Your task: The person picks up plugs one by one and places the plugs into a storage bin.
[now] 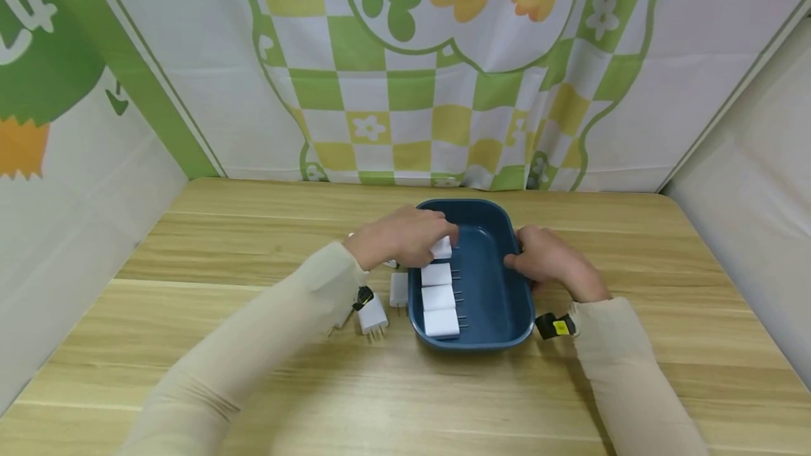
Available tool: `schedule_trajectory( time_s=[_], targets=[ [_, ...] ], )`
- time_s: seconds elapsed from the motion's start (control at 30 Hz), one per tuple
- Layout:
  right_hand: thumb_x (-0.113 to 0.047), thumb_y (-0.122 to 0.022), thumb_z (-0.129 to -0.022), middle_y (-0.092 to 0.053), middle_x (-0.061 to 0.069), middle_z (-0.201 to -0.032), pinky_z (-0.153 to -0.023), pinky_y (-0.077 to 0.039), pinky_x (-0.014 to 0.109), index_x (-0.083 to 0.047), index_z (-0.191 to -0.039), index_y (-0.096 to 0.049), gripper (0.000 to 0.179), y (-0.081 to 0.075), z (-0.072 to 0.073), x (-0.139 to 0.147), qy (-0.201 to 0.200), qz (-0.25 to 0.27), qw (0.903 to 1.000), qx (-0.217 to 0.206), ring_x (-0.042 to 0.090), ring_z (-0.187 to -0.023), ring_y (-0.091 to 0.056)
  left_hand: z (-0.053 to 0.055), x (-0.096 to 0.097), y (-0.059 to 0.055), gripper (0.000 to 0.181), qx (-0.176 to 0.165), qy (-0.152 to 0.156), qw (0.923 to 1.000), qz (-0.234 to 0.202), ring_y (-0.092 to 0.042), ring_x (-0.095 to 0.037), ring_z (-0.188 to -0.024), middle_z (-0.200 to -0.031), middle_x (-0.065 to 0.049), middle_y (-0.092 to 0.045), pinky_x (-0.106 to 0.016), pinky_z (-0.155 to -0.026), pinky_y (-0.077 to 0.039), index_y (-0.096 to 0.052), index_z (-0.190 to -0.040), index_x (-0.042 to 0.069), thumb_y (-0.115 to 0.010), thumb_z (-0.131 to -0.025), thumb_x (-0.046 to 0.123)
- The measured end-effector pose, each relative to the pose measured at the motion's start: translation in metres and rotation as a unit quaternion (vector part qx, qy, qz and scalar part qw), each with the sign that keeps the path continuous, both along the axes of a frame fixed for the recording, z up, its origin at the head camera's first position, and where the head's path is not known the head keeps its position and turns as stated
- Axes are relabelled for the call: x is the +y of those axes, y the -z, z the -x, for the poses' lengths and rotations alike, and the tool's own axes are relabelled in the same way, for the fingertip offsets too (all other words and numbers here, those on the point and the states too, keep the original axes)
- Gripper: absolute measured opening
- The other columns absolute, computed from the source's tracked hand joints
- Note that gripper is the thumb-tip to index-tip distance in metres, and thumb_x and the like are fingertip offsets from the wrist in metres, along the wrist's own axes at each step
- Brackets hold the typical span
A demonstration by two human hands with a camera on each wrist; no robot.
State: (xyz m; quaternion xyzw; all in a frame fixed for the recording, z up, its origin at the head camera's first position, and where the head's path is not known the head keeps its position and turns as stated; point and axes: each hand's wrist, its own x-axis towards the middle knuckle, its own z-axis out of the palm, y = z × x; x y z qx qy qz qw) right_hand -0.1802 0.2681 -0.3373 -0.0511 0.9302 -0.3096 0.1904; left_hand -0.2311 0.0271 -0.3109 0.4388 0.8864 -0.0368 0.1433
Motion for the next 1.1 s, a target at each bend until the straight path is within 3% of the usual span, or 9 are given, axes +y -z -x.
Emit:
schedule_trajectory(
  time_s=[0.23, 1.1],
  targets=[
    [-0.008, -0.056, -0.098, -0.070, 0.011, -0.072, -0.053, -0.058, 0.035, 0.008, -0.101, -0.064, 0.017, 0.000, 0.000, 0.000, -0.001, 0.000, 1.0000, 0.002, 0.023, -0.053, -0.068, 0.002, 0.001, 0.006, 0.048, 0.005, -0.004, 1.0000, 0.001, -0.056, -0.019, -0.122, -0.135, -0.003, -0.060, -0.049, -0.103, -0.040, -0.065, -0.134, 0.023, -0.064, -0.092, 0.000],
    [-0.010, -0.057, -0.099, -0.070, 0.012, -0.075, -0.056, -0.058, 0.035, 0.007, -0.101, -0.063, 0.018, -0.001, 0.000, -0.002, -0.002, -0.017, 0.9998, 0.004, 0.023, -0.054, -0.069, 0.002, 0.005, 0.016, 0.041, 0.007, -0.016, 0.9994, 0.029, -0.055, -0.021, -0.127, -0.137, 0.000, -0.062, -0.048, -0.108, -0.035, -0.066, -0.131, 0.024, -0.067, -0.095, 0.007]
  ],
)
